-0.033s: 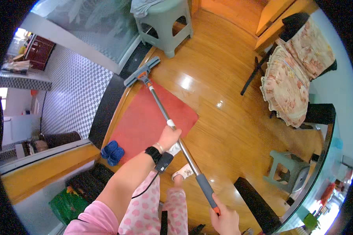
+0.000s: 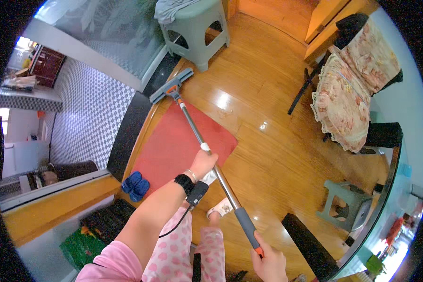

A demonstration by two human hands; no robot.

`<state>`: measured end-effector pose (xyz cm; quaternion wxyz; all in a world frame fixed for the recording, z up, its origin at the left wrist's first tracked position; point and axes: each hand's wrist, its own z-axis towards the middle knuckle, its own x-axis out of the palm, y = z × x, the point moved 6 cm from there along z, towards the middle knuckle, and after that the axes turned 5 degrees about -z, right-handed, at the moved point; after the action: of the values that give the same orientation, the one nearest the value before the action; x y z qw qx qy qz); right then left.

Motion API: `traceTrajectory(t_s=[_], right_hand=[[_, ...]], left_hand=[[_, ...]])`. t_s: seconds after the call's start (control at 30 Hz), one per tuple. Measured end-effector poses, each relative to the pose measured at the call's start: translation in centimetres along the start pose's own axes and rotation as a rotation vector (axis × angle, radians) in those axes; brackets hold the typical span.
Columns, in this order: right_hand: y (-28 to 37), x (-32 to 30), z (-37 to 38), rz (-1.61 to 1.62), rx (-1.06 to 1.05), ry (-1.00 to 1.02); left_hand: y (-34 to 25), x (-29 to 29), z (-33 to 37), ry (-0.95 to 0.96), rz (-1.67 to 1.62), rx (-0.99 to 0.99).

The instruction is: The recorder is mopping the wooden floor using a flat mop across several rooms of an apartment.

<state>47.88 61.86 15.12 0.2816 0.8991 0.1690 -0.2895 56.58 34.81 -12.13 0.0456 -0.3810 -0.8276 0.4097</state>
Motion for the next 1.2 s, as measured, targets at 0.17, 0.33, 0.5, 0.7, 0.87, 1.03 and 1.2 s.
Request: traceTrajectory(t_s=[0.17,0.33,0.5,0.7,0.87,1.03,1.2], right_hand=[[-2.8,1.7,-2.8,0.074,0.14,-0.027],[-4.0,3.2,-10.7,0.261,0.289,-0.061],[-5.6,6.0,-18.4,0.378,0.357,-0.099],[-10.2,15.0,-25.9,0.51,0.617,-0.099],[-6.2,8.5,-14.7,0.404,0.32,-0.16],[-6.0,7.6,-7.5,0.469,0.217,-0.212],[-8.8,6.6,-8.2,0.515,0.203,-0.216]], left_hand=[[1.8,4.0,-0.7,0.087,0.173,-0.021],[2.8,8.0,-8.2,0.22,0.252,-0.08],[2.0,12.3,-14.3,0.686,0.308,-0.07],[8.4,16.9,-17.4,0.608,0.413,0.052],[2.0,15.2,-12.0,0.406,0.251,-0.012],[-0.9,15.2,-3.7,0.325,0.367,0.073],[-0.4,17.6,-4.2,0.334,0.326,0.007]])
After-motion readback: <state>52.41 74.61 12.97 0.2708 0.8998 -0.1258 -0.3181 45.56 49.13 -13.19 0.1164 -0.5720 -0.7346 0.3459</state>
